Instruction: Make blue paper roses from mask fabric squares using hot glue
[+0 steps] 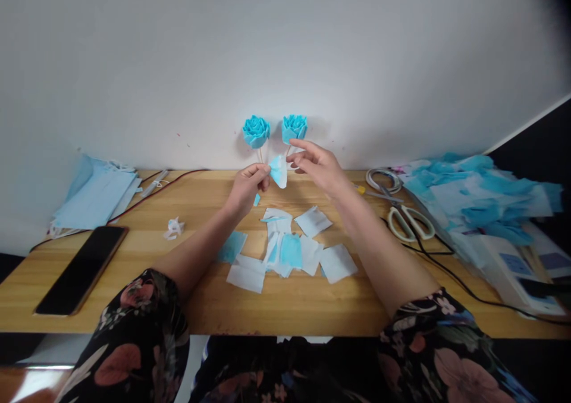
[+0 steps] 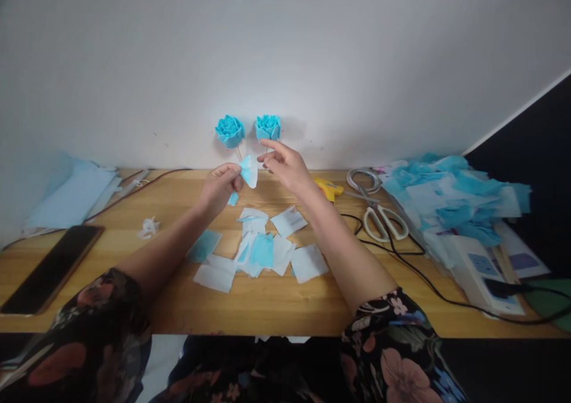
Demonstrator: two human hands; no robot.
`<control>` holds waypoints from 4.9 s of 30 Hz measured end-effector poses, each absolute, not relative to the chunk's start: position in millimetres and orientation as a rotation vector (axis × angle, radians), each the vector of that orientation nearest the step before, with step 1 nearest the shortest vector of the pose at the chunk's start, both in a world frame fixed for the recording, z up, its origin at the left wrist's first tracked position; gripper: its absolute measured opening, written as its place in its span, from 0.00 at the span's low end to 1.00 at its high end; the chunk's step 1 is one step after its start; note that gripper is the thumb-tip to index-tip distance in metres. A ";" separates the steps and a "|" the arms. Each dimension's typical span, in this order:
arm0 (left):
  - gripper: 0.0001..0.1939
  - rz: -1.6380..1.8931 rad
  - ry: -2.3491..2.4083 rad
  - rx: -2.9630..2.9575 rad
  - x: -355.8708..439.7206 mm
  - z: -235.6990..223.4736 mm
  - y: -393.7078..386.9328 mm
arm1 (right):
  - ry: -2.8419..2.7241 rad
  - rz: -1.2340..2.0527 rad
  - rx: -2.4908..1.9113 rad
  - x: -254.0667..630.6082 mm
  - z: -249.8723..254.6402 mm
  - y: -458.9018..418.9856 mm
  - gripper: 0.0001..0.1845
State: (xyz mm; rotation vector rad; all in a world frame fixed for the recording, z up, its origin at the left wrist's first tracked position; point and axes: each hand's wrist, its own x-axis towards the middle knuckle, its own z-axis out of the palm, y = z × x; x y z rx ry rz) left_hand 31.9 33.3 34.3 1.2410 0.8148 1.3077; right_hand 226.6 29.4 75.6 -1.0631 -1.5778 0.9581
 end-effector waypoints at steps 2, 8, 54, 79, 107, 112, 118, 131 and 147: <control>0.17 1.328 0.814 1.236 31.8 35.8 32.3 | -1.600 0.954 -1.060 226.1 74.4 30.4 0.28; 0.18 1.363 0.804 1.223 30.8 36.7 31.4 | -1.643 1.035 -1.059 217.9 71.8 29.4 0.40; 0.17 1.286 0.786 1.168 34.7 38.7 28.7 | -1.636 0.953 -1.060 203.9 60.8 27.4 0.36; 0.18 1.328 0.921 1.292 34.9 38.5 27.2 | -1.599 0.966 -1.052 210.1 64.6 30.3 0.37; 0.17 1.241 0.818 1.326 37.3 38.5 23.5 | -1.640 0.963 -1.082 205.4 61.1 27.8 0.35; 0.16 1.246 0.815 1.329 37.4 38.6 22.3 | -1.620 1.018 -1.042 202.2 57.9 26.1 0.35; 0.12 1.250 0.806 1.253 36.5 38.0 26.2 | -1.664 1.017 -1.047 205.4 65.1 23.8 0.35; 0.09 1.143 0.792 1.207 37.1 40.1 23.3 | -1.651 0.921 -1.080 225.2 84.3 22.7 0.24; 0.14 1.076 0.778 1.291 38.0 38.5 23.3 | -1.727 0.926 -1.053 221.3 78.2 23.7 0.11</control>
